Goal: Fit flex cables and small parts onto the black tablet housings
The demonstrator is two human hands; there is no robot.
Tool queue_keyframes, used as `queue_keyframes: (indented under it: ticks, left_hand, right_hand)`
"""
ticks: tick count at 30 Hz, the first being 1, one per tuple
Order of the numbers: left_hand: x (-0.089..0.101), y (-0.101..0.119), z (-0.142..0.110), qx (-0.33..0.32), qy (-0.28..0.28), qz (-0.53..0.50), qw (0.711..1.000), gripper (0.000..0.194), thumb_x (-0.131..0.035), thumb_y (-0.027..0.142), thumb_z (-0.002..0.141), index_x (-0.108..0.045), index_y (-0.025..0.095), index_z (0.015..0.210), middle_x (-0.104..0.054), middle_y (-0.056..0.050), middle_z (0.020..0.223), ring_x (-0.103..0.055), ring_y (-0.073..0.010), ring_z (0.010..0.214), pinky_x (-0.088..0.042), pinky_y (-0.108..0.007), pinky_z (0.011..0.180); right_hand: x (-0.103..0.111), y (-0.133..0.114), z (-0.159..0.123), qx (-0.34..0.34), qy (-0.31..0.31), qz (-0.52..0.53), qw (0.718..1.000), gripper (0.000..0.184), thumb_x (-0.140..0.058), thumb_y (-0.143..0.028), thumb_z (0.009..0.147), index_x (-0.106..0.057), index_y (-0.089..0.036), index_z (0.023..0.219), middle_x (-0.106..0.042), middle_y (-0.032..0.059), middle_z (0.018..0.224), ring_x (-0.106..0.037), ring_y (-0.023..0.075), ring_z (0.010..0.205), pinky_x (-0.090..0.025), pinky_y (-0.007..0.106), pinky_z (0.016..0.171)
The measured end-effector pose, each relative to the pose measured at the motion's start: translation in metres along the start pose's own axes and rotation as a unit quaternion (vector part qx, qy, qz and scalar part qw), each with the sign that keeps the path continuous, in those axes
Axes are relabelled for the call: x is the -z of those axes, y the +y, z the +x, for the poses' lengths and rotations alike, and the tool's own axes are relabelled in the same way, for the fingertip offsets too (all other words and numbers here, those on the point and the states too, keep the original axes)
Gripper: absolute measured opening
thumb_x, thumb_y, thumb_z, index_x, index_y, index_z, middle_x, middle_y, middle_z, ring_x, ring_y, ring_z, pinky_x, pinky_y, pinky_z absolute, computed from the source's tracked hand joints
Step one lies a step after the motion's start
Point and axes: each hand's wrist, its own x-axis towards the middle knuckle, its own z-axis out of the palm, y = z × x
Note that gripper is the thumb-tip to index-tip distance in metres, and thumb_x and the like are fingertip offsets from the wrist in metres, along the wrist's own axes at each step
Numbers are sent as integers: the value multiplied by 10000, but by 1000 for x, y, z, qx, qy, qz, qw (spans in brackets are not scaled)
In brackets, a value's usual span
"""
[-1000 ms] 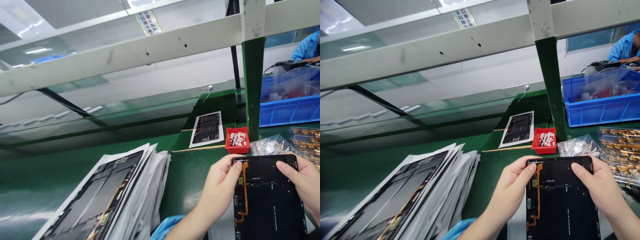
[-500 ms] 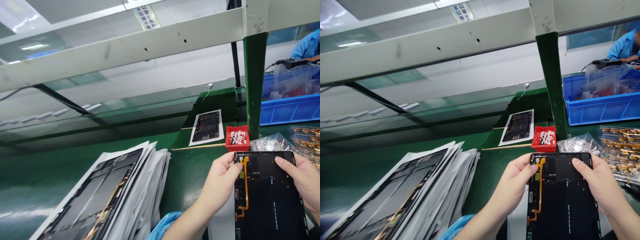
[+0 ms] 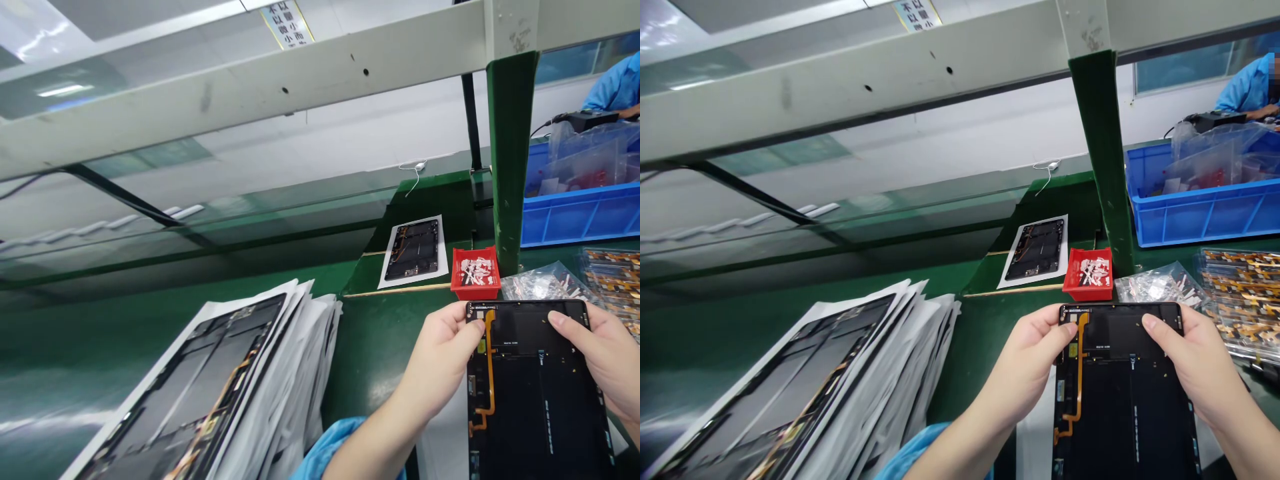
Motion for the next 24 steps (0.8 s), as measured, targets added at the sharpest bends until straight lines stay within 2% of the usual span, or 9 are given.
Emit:
queue_keyframes:
  ticks: [5, 9, 13, 16, 20, 24]
  left_hand:
    - [1, 1, 1, 2, -11, 11, 1000, 222, -661, 286, 860, -755, 144, 1003, -749, -46, 820, -678, -190, 739, -496, -265, 673]
    - [5, 1, 2, -4, -20, 27, 999, 220, -658, 291, 864, -757, 145, 996, -741, -49, 811, -651, -172, 698, -488, -254, 653]
    - [10, 1, 3, 21, -33, 6, 999, 189, -652, 280, 827, -743, 130, 899, -705, -41, 766, -546, -109, 593, -361, -189, 516]
    - [12, 2, 3, 30, -35, -13, 999, 162, -608, 243, 799, -719, 129, 826, -666, -25, 727, -491, -87, 572, -317, -174, 494]
    - [12, 5, 2, 16, -63, 2, 998, 212, -602, 167, 770, -744, 136, 925, -679, -20, 725, -535, -101, 590, -405, -193, 553]
    - [10, 6, 1, 6, -79, 3, 997, 321, -633, 156, 777, -735, 138, 1081, -745, -65, 842, -687, -197, 764, -530, -287, 712]
  right_hand:
    - [1, 1, 0, 5, -2, 3, 1000, 399, -801, -500, 791, -747, -200, 1048, -796, 88, 1013, -753, 311, 931, -622, 364, 718]
    - [1, 1, 0, 5, -1, -5, 1000, 422, -797, -512, 789, -743, -199, 1067, -794, 96, 1026, -752, 322, 941, -625, 367, 696]
    - [0, 1, 0, 1, 6, 4, 1000, 461, -805, -518, 774, -740, -192, 1094, -794, 107, 1026, -757, 328, 926, -628, 373, 681]
    - [-1, 0, 0, -12, 8, 22, 1000, 476, -816, -503, 764, -738, -194, 1118, -793, 107, 1024, -759, 327, 912, -631, 375, 676]
    - [0, 0, 0, -15, 2, 23, 1000, 454, -811, -501, 775, -739, -198, 1106, -793, 104, 1029, -758, 322, 914, -632, 381, 694]
    - [2, 2, 2, -7, 1, 8, 1000, 445, -793, -519, 789, -740, -202, 1098, -794, 101, 1023, -755, 326, 923, -630, 397, 722]
